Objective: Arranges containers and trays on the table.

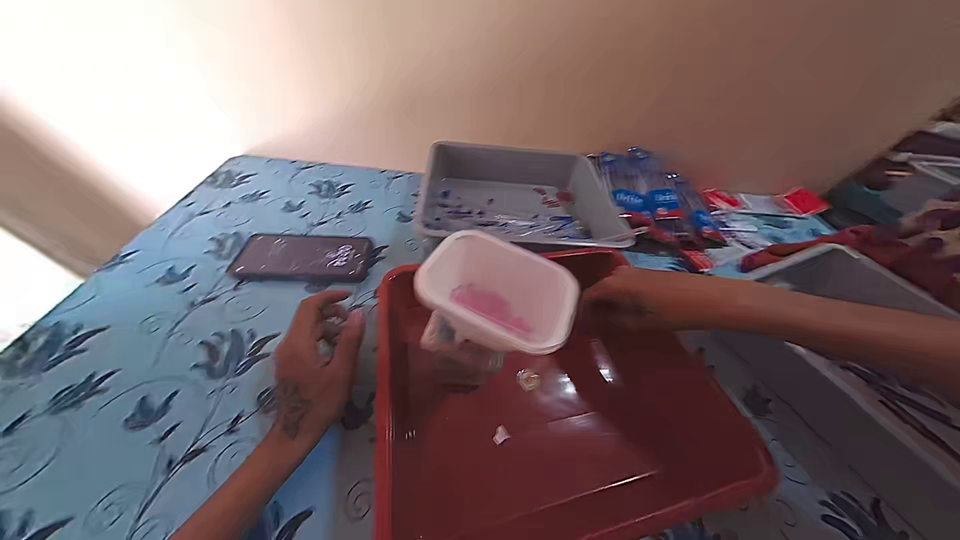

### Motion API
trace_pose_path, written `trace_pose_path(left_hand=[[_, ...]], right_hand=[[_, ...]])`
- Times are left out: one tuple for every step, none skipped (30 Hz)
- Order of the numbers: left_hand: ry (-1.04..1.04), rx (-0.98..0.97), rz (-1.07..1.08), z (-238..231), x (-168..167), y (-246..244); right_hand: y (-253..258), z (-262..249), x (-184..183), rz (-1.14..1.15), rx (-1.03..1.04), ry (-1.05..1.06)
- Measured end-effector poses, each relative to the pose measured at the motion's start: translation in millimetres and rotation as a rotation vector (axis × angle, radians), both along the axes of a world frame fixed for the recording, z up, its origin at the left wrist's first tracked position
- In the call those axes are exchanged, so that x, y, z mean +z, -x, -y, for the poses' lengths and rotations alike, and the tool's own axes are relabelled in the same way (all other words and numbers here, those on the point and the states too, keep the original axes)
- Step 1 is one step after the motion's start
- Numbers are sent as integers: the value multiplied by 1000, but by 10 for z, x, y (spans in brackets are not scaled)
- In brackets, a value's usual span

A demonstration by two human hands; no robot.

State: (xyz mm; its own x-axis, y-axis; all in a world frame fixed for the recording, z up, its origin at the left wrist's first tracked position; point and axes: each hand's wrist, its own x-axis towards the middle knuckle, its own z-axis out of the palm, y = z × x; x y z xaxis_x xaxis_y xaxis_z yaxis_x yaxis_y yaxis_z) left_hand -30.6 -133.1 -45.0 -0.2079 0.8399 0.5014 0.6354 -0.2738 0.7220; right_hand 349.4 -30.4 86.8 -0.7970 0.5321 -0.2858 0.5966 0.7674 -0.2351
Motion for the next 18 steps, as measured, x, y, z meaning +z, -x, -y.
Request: trace_pose_path(left_hand=[[2,5,-9,3,16,-1],[-9,8,-12,-6,27,-11],[-14,8,-11,-13,34,-27],[-17,6,-12,-16,34,-39],[-23,3,-15,-18,32,-42],[-31,-2,-18,-22,29,-41],[-34,-4,-17,-26,29,-41],[-34,-4,-15,-27,30,-44],[-24,-3,-10,-27,32,-48],[-16,-2,-4,-30,28,-47],[-7,-1,4,-32,22,-45],[3,1,14,-32,14,-42],[8,3,22,-33,7,-40],[12,6,28,-36,2,-40],[18,10,28,-38,-3,-39],[24,16,26,-38,-9,-36],[28,21,23,-40,-18,-33],[32,29,19,-42,-26,-30]], right_hand=[[14,-12,-60,47,5,-49],[39,-9,-85,98,-24,-73],[42,-6,-110,134,-39,-99],[41,3,-116,160,-44,-116],[60,24,-85,187,-58,-115],[106,52,-13,228,-89,-95],[164,83,77,262,-122,-72],[201,102,164,276,-151,-56],[215,103,244,263,-170,-53],[208,76,324,227,-169,-67],[192,17,411,173,-151,-83],[173,-81,513,112,-129,-99],[183,-190,645,63,-162,-94],[194,-338,767,4,-205,-95],[230,-501,878,-35,-277,-84],[270,-684,947,-67,-372,-86],[309,-904,951,-79,-457,-115],[323,-1162,893,-63,-503,-147]])
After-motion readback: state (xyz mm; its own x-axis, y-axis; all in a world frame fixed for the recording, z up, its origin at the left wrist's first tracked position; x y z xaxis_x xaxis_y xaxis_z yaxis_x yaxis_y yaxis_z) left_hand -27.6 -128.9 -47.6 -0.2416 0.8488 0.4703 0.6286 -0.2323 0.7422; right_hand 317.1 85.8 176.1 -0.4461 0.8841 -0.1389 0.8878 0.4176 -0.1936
